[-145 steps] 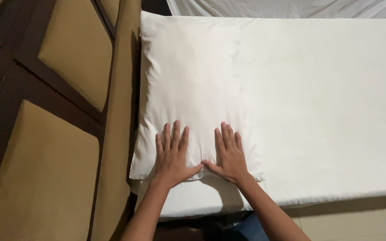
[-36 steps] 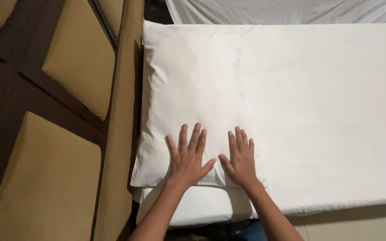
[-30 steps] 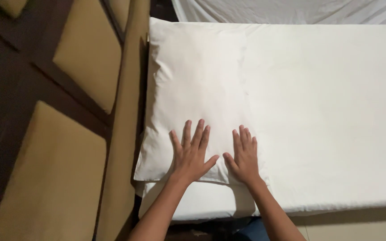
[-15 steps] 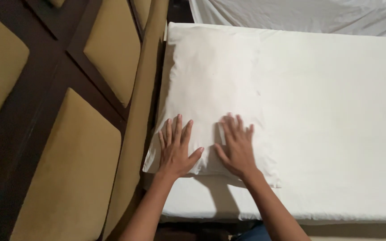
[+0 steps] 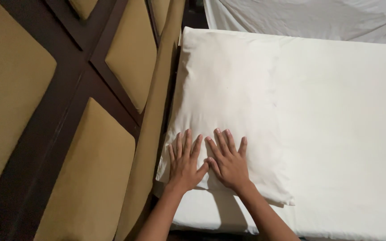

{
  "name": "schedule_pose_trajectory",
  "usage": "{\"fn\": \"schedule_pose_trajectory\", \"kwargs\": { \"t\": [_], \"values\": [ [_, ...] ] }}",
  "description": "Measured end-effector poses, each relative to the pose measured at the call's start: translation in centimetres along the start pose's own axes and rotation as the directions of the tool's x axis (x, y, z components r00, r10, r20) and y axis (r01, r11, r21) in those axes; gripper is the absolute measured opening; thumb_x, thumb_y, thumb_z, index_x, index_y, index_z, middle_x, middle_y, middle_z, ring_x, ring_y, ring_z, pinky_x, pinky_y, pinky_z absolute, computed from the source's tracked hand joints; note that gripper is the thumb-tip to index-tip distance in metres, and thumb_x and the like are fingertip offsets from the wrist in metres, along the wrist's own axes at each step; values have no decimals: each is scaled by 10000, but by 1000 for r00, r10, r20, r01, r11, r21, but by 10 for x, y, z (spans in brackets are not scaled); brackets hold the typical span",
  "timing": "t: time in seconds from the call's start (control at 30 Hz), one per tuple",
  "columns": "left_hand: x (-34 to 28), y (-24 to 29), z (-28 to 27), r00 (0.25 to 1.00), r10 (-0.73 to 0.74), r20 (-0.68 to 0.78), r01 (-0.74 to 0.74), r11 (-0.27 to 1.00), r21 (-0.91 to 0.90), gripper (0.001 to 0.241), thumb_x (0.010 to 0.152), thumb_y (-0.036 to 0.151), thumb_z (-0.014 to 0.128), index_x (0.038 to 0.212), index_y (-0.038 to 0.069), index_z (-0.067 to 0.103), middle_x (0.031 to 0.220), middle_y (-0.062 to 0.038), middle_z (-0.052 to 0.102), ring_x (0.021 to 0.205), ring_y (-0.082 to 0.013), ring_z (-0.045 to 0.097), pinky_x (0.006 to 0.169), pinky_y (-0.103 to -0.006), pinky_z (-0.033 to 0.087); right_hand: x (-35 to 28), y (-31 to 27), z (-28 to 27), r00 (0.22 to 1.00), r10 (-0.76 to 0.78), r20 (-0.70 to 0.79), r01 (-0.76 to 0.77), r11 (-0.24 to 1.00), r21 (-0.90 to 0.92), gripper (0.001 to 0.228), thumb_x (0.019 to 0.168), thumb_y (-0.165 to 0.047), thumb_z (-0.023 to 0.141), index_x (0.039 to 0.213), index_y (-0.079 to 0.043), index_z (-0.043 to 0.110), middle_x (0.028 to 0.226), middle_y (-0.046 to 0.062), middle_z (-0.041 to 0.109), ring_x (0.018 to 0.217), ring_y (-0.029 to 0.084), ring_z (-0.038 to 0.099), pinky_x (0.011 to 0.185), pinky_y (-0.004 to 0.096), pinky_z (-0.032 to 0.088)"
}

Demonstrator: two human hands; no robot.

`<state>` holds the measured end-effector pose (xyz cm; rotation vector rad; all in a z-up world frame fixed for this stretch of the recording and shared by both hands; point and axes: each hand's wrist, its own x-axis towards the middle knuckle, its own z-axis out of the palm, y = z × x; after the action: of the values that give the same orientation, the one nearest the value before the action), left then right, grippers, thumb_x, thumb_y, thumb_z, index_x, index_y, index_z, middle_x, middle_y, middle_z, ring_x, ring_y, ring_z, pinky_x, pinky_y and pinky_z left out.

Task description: The person smooths a white fitted sheet on a single bed, then adjusts a white pillow at the head of the bed. They continue to smooth the sheet along the sides and foot of the bed, ensuring it is taut and wrinkle-free.

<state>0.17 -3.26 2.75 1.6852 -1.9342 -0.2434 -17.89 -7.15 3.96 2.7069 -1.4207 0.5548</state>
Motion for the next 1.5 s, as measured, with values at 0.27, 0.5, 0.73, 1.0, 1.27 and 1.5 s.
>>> {"fn": "schedule_pose_trajectory", "kwargs": {
  "t": [0.27,0.5,0.73,1.0,1.27,1.5],
  "values": [
    [1,6,5,1000,-4,0,4,1000,1,876,893,488,646,1622,193,260,1701,-188,124,1549,-457,111,1152,-738,85,-3,1,-14,1000,13,9,-14,1000,26,584,1030,-446,441,1563,-209,415,1676,106,279,1548,359,210,1156,725,47],
    [-3,13,0,999,-37,12,37,999,16,902,873,533,659,1609,213,246,1691,-185,104,1542,-451,73,1143,-736,43,-18,-3,-13,997,58,-51,-54,995,79,584,1014,-404,502,1553,-191,432,1676,153,269,1545,376,224,1183,659,126],
    [-12,12,3,1000,-7,-20,8,999,43,865,919,543,613,1621,206,234,1692,-176,120,1541,-431,92,1163,-716,59,-37,-7,-11,994,86,-65,-84,996,44,604,1018,-417,497,1570,-186,416,1682,153,258,1553,367,220,1209,618,127],
    [4,34,-17,993,-87,79,83,995,57,870,916,500,619,1606,128,242,1683,-188,72,1544,-457,36,1107,-792,36,-37,17,-17,991,102,-87,-78,966,247,719,1024,-381,521,1607,-36,280,1703,219,176,1571,444,140,1223,634,113],
    [42,67,-10,992,78,96,-81,997,20,854,899,500,626,1594,137,286,1705,-151,93,1552,-435,37,1120,-788,32,-57,74,-35,913,404,-52,-393,907,154,719,1008,-421,519,1594,-62,306,1687,208,226,1542,485,164,1158,730,105],
    [39,61,11,991,99,85,-110,985,136,801,920,530,568,1588,161,325,1690,-122,146,1544,-394,94,1131,-765,72,-85,82,-7,898,436,-65,-417,888,193,729,1010,-516,470,1591,-91,355,1682,214,244,1534,498,196,1171,708,129]
  ]
}}
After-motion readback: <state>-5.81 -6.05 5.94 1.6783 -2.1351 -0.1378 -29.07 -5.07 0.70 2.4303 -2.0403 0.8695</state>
